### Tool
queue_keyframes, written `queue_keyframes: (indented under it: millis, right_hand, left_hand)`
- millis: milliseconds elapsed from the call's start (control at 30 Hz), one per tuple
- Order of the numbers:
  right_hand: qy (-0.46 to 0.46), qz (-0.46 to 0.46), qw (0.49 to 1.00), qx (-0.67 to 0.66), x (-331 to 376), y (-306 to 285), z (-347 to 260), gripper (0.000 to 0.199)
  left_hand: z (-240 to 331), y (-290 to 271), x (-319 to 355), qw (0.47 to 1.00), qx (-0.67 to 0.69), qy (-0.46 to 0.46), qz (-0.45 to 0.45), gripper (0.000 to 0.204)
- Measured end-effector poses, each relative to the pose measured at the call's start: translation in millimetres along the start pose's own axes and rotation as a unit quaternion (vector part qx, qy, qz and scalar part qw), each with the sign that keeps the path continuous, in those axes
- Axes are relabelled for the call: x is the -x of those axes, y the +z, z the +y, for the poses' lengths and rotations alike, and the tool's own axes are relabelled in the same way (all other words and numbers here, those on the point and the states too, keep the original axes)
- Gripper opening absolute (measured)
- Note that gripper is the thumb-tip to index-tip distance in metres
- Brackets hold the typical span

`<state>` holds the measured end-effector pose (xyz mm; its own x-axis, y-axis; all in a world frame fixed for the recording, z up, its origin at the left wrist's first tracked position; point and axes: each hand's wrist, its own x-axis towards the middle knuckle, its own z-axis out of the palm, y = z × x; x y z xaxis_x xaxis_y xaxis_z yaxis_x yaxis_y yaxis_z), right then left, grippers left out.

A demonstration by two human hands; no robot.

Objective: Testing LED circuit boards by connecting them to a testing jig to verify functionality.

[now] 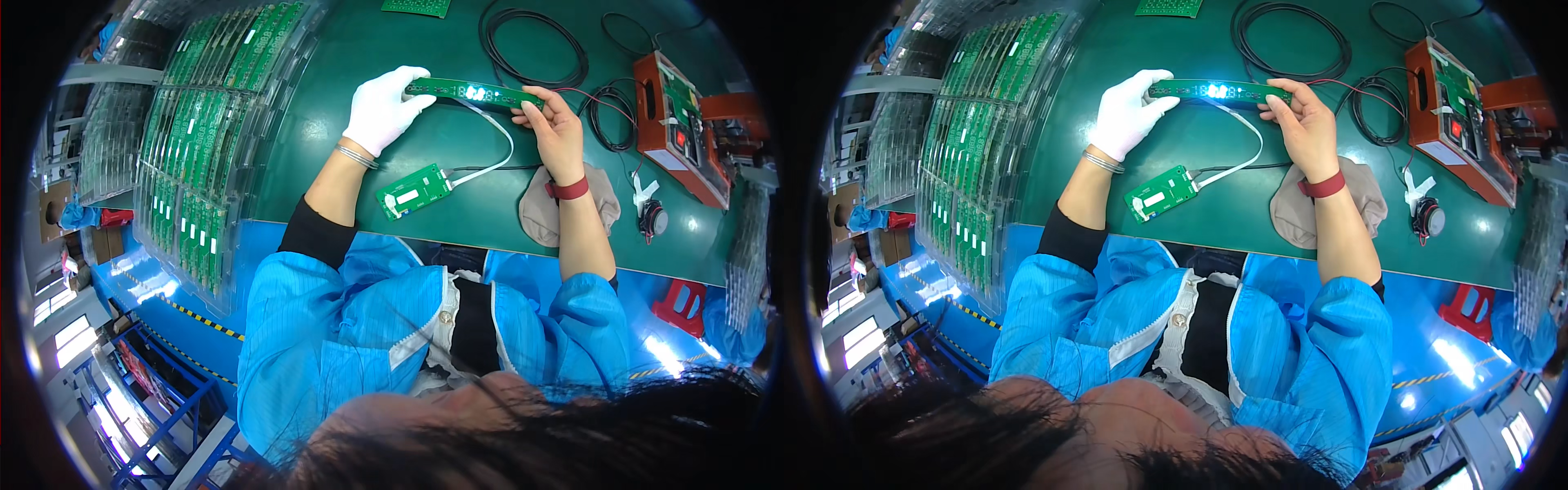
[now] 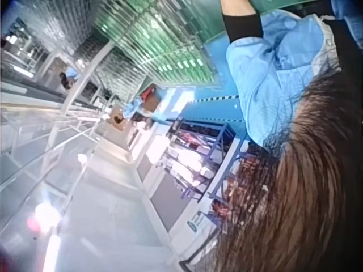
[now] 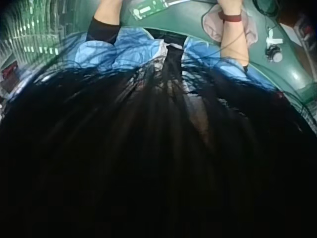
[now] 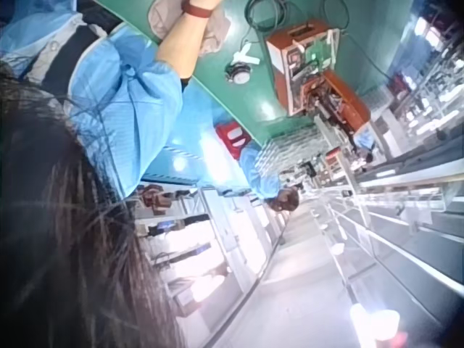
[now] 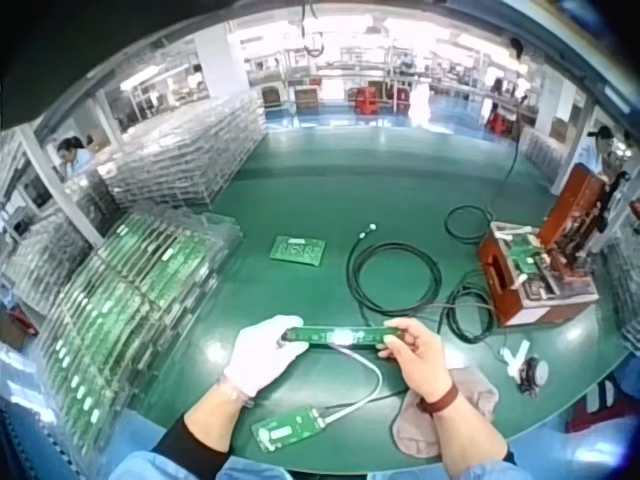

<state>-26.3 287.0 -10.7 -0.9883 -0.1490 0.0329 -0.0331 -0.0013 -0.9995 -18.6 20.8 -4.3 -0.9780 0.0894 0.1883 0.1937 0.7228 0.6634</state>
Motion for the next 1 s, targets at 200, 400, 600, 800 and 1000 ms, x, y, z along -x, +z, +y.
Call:
queue_keyframes:
  millis: [200, 400, 600, 800, 1000]
  right_hand:
    - [0.004, -0.042, 0.999, 0.014, -2, -12, 16, 0.035]
    - [-0.024, -0.065, 0.998, 0.003, 16, -11, 0, 0.036]
    - [-0.021, -0.051, 0.998, -0.024, 7, -9, 6, 0.032]
    - [-0.016, -0.042, 0.999, -0.013, 5, -5, 1, 0.032]
    - [-0.015, -0.044, 0.999, -0.015, 6, -7, 7, 0.032]
  left_hand:
    - [-15, 4, 7, 0.99, 0.004, 0.122, 0.071, 0.034]
    - [-5, 1, 18, 0.997, -0.017, 0.064, 0.038, 0.035]
    - [-13, 5, 11, 0.996, -0.001, 0.068, 0.051, 0.035]
    - [-13, 3, 10, 0.998, 0.027, 0.05, 0.039, 0.035]
    - [-15, 6, 11, 0.996, 0.022, 0.064, 0.053, 0.035]
